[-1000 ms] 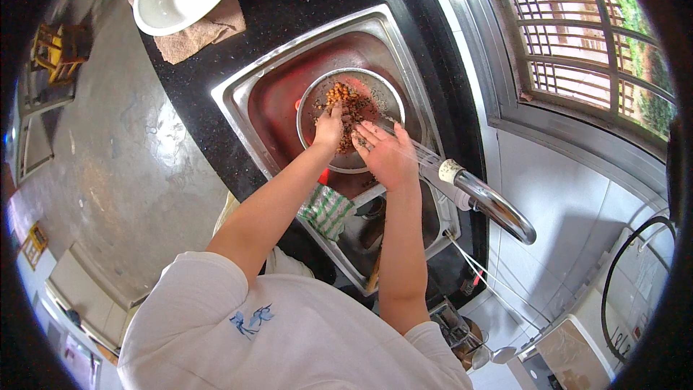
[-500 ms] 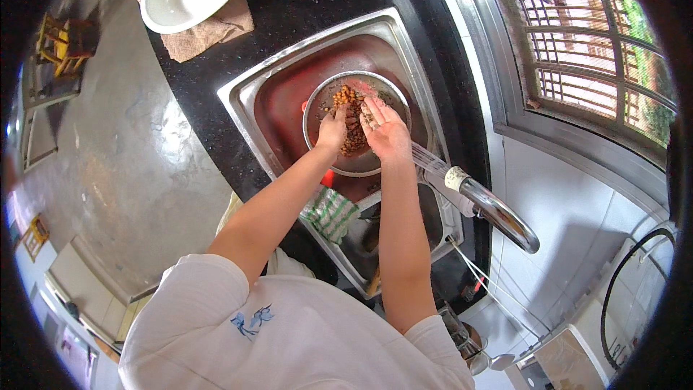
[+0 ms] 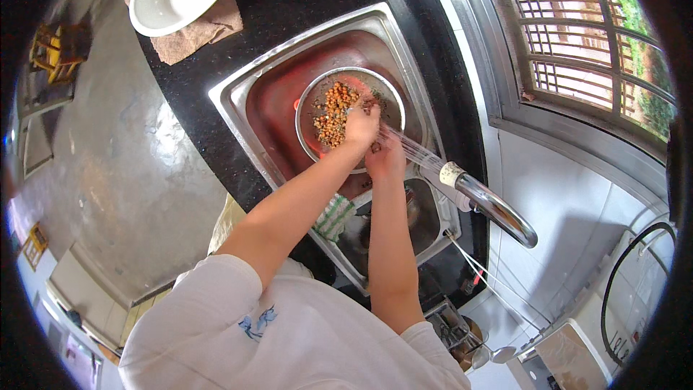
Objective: The person washes a batch of legumes in a metal strainer under running tap water in a kitchen sink. They use their hands to rub and agitate the legumes to clean them, then pour water from a red plastic pitcher over the strainer to rinse them further.
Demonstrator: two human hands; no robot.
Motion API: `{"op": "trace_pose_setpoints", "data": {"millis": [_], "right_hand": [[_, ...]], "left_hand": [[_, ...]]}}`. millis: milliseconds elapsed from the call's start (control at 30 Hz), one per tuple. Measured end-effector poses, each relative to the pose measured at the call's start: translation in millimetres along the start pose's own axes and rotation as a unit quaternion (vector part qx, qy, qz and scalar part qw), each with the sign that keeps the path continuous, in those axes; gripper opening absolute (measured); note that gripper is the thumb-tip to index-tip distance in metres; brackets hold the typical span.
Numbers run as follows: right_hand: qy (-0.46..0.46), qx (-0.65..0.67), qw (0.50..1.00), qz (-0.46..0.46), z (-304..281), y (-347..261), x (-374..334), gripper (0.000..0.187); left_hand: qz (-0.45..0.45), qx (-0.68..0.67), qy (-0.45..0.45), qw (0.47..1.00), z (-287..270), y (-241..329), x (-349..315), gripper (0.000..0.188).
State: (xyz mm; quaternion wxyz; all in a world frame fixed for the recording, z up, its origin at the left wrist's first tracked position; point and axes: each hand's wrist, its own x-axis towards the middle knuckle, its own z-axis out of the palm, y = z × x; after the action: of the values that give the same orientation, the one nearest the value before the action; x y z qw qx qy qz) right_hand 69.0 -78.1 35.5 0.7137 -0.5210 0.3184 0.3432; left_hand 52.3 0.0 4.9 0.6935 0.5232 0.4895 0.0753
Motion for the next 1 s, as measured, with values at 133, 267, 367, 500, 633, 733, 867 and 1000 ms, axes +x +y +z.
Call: {"op": "trace_pose_setpoints", "data": {"millis": [133,267,367,500,633,733,867,1000], "right_hand": [[-0.059,0.08,0.995,0.01,-17,9,6,0.034],[-0.105,0.1,0.988,0.06,1,-5,-10,0.038],[-0.094,0.092,0.989,0.073,2,-9,-8,0.038],[-0.035,0.04,0.998,0.034,-1,-4,6,0.033],[-0.036,0.067,0.995,0.06,-2,-3,21,0.029],[-0.048,0.056,0.997,0.038,31,-8,-4,0.03],[-0.179,0.041,0.982,-0.037,32,14,-5,0.043],[-0.19,-0.135,0.96,-0.155,22,32,3,0.042]], "left_hand": [[0.001,0.288,-0.054,0.956,3,39,-22,0.066],[0.054,0.394,-0.074,0.915,-5,47,-41,0.073],[0.109,0.424,-0.076,0.896,-9,38,-50,0.069],[0.191,0.391,-0.074,0.897,-16,26,-48,0.057],[0.179,0.283,-0.124,0.934,-23,20,-34,0.049],[0.115,0.227,-0.086,0.963,-24,6,-16,0.046],[-0.024,0.079,-0.08,0.993,-17,2,-1,0.047],[-0.228,-0.154,-0.151,0.949,-26,28,-25,0.056]]}}
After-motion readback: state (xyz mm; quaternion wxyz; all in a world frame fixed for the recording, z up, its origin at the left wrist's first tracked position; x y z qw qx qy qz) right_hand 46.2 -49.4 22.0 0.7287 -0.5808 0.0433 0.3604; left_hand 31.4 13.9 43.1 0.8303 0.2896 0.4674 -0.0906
